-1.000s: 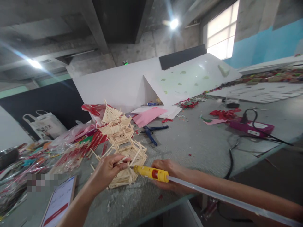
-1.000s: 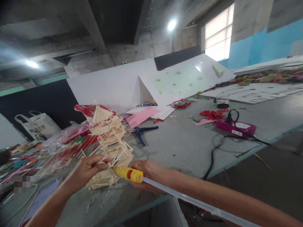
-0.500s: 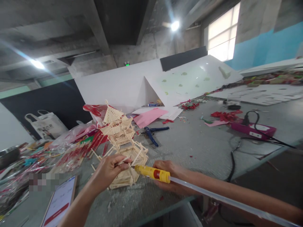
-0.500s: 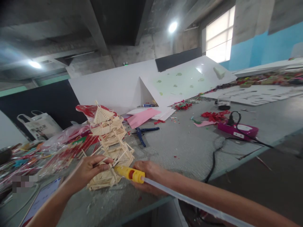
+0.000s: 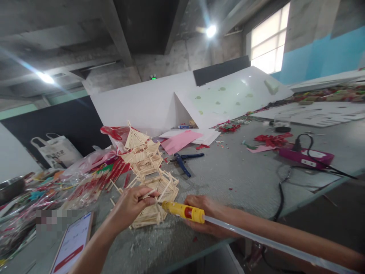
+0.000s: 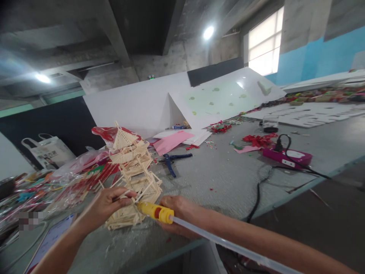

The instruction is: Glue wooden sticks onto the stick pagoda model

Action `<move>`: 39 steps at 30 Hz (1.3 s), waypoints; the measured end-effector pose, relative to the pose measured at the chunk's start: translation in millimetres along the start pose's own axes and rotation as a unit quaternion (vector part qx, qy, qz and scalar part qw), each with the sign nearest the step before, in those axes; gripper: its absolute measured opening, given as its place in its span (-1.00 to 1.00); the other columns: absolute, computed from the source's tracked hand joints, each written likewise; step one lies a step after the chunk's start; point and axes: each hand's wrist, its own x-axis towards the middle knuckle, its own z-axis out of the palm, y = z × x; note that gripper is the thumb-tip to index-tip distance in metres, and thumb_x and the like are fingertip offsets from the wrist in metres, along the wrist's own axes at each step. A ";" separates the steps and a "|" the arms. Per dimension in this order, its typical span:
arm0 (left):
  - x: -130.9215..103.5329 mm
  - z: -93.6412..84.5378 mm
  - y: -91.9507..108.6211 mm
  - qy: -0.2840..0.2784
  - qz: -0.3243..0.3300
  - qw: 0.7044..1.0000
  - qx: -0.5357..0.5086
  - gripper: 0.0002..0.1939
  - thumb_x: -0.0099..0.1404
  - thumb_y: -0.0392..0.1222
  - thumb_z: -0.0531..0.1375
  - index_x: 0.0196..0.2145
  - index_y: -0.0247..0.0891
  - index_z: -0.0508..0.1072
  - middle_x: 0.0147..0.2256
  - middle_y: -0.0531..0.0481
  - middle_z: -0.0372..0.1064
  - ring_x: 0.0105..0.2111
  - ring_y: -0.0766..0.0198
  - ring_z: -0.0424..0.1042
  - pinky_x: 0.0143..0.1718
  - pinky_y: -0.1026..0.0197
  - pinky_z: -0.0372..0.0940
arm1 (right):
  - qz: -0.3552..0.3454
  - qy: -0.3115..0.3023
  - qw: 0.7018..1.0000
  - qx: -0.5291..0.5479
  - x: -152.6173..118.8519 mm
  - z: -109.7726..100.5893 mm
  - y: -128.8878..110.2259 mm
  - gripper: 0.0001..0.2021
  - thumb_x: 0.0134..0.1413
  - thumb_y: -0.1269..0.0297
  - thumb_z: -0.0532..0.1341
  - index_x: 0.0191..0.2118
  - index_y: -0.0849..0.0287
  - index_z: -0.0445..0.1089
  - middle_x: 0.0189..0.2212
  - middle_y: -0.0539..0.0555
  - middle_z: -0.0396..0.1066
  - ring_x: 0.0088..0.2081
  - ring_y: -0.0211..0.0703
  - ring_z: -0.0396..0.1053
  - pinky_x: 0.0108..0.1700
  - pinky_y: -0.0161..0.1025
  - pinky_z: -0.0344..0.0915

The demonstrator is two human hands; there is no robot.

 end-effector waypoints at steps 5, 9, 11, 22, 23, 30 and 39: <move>-0.4 0.5 -1.4 0.001 -0.002 1.000 -0.001 -0.74 0.14 -0.07 0.15 -0.26 -0.20 0.51 -0.28 0.01 0.49 -0.27 0.21 0.42 -0.24 0.27 0.23 | 0.001 0.015 1.000 0.011 -0.2 -0.8 -1.2 -0.82 0.03 0.25 0.08 -0.30 0.27 0.22 -0.43 0.05 0.26 -0.49 -0.34 0.18 -0.48 -0.38 0.08; 0.4 -0.5 -0.2 -0.001 -0.002 1.000 0.000 -0.75 0.15 -0.06 0.15 -0.28 -0.20 0.52 -0.30 0.02 0.49 -0.29 0.21 0.42 -0.27 0.27 0.23 | -0.006 0.011 1.000 0.014 -0.4 -1.8 -1.2 -0.83 0.04 0.26 0.07 -0.29 0.27 0.22 -0.43 0.04 0.25 -0.49 -0.34 0.18 -0.48 -0.38 0.08; 1.1 -0.8 0.4 -0.001 0.001 1.000 0.003 -0.75 0.14 -0.07 0.15 -0.28 -0.21 0.52 -0.31 0.01 0.49 -0.29 0.21 0.42 -0.27 0.28 0.22 | -0.002 0.013 1.000 0.010 -0.4 -0.3 1.2 -0.82 0.05 0.24 0.07 -0.30 0.27 0.22 -0.44 0.04 0.25 -0.49 -0.34 0.18 -0.49 -0.37 0.07; 2.8 -1.0 -2.6 -0.007 0.009 1.000 0.008 -0.74 0.14 -0.05 0.16 -0.28 -0.22 0.52 -0.32 0.01 0.49 -0.29 0.22 0.42 -0.27 0.29 0.23 | -0.017 0.037 0.999 0.000 -0.3 3.9 3.3 -0.91 -0.03 0.34 0.10 -0.36 0.22 0.19 -0.47 0.02 0.22 -0.51 -0.32 0.14 -0.49 -0.35 0.06; 3.1 -0.9 -3.3 -0.008 0.011 1.000 0.007 -0.74 0.14 -0.05 0.16 -0.28 -0.21 0.52 -0.32 0.01 0.49 -0.30 0.22 0.42 -0.27 0.29 0.23 | -0.014 0.038 0.999 0.004 -0.2 3.9 3.5 -0.91 -0.04 0.34 0.10 -0.36 0.22 0.19 -0.47 0.02 0.22 -0.51 -0.32 0.14 -0.50 -0.35 0.06; 2.7 -1.7 -1.6 -0.009 0.010 1.000 0.006 -0.73 0.14 -0.03 0.15 -0.28 -0.20 0.53 -0.33 0.01 0.49 -0.31 0.22 0.42 -0.29 0.29 0.24 | 0.013 0.035 0.999 0.019 -0.4 3.5 2.2 -0.90 -0.04 0.33 0.11 -0.37 0.20 0.16 -0.47 0.00 0.21 -0.52 -0.36 0.12 -0.51 -0.37 0.03; 1.9 -2.5 -1.2 -0.008 0.018 1.000 0.006 -0.74 0.15 -0.03 0.15 -0.30 -0.21 0.52 -0.33 0.01 0.49 -0.30 0.23 0.41 -0.28 0.29 0.23 | 0.025 0.014 1.000 0.009 0.8 3.5 1.5 -0.87 -0.07 0.29 0.12 -0.39 0.19 0.15 -0.48 -0.01 0.20 -0.52 -0.36 0.12 -0.50 -0.39 0.03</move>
